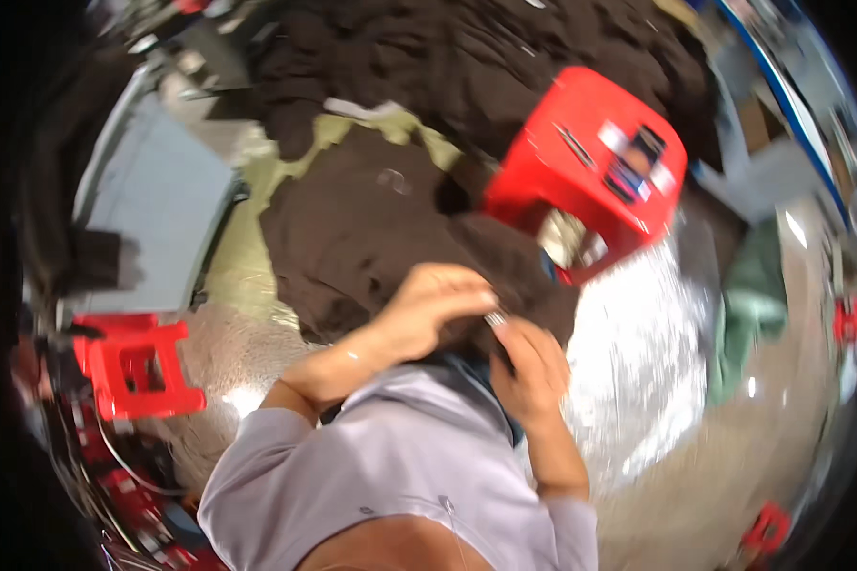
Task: Inspecting brown garment pieces for quality control in a factory.
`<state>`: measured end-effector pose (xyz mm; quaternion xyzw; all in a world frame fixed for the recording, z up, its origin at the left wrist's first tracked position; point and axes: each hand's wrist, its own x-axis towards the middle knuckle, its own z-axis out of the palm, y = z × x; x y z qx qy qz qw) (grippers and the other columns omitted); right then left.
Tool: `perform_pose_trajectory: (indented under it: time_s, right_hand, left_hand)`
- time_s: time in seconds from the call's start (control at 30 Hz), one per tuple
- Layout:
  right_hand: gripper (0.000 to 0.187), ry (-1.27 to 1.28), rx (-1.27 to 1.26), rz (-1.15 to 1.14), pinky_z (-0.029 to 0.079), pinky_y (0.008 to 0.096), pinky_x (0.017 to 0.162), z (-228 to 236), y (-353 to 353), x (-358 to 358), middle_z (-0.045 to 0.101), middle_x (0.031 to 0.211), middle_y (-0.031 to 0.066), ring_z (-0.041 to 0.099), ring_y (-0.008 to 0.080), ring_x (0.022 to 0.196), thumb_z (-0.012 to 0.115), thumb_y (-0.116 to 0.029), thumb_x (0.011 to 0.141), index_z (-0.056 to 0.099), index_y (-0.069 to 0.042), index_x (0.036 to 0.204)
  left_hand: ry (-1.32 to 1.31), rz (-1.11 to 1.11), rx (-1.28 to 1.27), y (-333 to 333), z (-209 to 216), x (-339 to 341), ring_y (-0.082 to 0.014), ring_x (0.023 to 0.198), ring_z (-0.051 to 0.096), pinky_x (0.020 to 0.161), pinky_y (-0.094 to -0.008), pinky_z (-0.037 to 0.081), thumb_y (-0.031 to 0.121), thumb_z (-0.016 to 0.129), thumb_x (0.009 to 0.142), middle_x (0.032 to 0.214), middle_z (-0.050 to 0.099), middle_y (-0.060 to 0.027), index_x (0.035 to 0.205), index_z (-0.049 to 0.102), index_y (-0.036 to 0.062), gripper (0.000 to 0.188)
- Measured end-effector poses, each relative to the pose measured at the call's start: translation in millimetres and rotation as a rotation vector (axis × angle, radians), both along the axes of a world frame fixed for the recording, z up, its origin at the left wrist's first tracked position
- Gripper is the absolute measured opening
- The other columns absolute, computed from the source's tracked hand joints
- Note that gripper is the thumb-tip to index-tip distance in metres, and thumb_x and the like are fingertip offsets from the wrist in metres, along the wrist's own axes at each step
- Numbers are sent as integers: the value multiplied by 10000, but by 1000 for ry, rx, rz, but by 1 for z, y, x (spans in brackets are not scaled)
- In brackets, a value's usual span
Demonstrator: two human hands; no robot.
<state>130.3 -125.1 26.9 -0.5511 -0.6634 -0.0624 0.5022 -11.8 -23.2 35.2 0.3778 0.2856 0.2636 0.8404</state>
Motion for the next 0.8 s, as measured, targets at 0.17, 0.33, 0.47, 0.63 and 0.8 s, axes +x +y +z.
perform_pose_trajectory:
  time_s: [0.17, 0.33, 0.47, 0.63, 0.8]
  right_hand:
    - [446, -37, 65, 36, 526, 313, 615, 2, 13, 5, 690, 950, 155, 679, 268, 769, 713, 117, 621, 666, -6, 1046]
    - [428, -42, 72, 36, 561, 309, 659, 3, 16, 5, 681, 938, 156, 691, 271, 785, 716, 136, 618, 664, 1, 1021]
    - [416, -60, 34, 39, 556, 311, 670, -2, 20, 4, 670, 937, 144, 678, 264, 800, 709, 137, 621, 672, 0, 1011]
    - [427, -11, 45, 30, 515, 345, 617, -1, 32, 3, 636, 933, 131, 649, 275, 766, 685, 99, 600, 671, -8, 1012]
    - [487, 231, -294, 143, 525, 352, 634, 8, 34, 13, 627, 895, 139, 647, 303, 780, 667, 132, 618, 625, -10, 1082]
  left_hand:
    - [-55, 80, -45, 11, -1, -1, -43, 753, 593, 674, -189, 464, 81, 629, 929, 855, 677, -6, 925, 684, -27, 121]
    - [21, 56, 151, 12, -4, 3, -4, 707, 510, 630, -170, 400, 88, 640, 933, 807, 630, 42, 919, 694, -27, 128]
    - [30, 96, 212, 10, -9, 1, -30, 742, 533, 661, -188, 419, 49, 641, 927, 838, 639, 9, 939, 686, -32, 94]
    - [-24, 169, 146, 10, -12, -1, -77, 830, 622, 755, -223, 510, -50, 687, 868, 899, 678, -43, 962, 676, -40, 96]
    - [128, 112, 631, 23, -14, -8, -99, 811, 636, 724, -220, 514, -126, 732, 770, 869, 672, -47, 921, 687, -29, 185]
